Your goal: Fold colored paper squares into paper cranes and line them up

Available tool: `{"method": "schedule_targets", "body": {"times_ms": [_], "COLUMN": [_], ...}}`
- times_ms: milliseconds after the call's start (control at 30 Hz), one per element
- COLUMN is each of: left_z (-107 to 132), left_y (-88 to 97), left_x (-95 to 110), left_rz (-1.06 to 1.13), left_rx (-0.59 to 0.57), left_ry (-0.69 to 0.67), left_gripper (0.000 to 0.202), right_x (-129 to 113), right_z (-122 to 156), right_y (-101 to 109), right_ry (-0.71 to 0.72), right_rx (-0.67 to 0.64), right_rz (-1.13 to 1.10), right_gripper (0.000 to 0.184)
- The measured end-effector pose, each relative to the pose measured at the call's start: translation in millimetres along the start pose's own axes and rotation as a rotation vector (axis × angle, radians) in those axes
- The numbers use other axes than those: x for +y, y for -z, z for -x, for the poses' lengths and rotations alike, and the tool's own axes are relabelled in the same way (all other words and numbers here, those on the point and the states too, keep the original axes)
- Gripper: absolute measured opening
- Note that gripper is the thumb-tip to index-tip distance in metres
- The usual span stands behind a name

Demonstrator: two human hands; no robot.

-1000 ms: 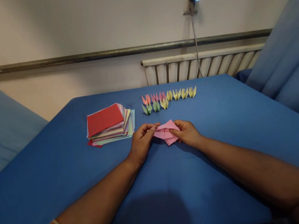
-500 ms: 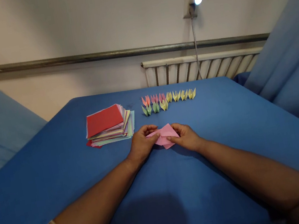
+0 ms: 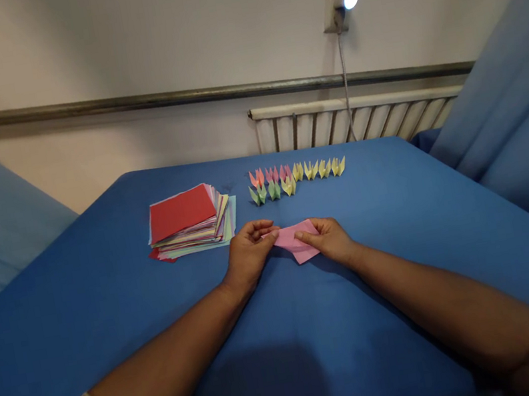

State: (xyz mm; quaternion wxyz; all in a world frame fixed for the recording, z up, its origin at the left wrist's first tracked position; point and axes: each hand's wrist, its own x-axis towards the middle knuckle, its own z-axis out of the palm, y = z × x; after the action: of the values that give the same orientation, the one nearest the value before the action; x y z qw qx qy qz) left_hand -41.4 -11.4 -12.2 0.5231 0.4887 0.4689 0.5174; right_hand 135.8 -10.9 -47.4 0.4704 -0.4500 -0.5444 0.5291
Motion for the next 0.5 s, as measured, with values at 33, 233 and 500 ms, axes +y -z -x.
{"method": "schedule_targets", "body": {"times_ms": [33, 233, 500], "left_z": [-1, -1, 7], "left_y": [1.0, 2.2, -2.2], "left_x": [0, 2, 1], "left_rz": [-0.002, 0.019, 0.042], "left_rx": [0.023, -0.022, -0.325], "left_ry": [0.003, 0.002, 0.035], "left_gripper": [0.039, 0.043, 0.055], "right_x": [0, -2, -11], "right_z": [0, -1, 0], "right_y": [0, 2, 5], "right_ry": [0.005, -0.022, -0.059], "right_rx": [0.001, -0.015, 0.077], "right_rz": [-0.006, -0.056, -0.291], "right_gripper": [0.032, 0.035, 0.037]}}
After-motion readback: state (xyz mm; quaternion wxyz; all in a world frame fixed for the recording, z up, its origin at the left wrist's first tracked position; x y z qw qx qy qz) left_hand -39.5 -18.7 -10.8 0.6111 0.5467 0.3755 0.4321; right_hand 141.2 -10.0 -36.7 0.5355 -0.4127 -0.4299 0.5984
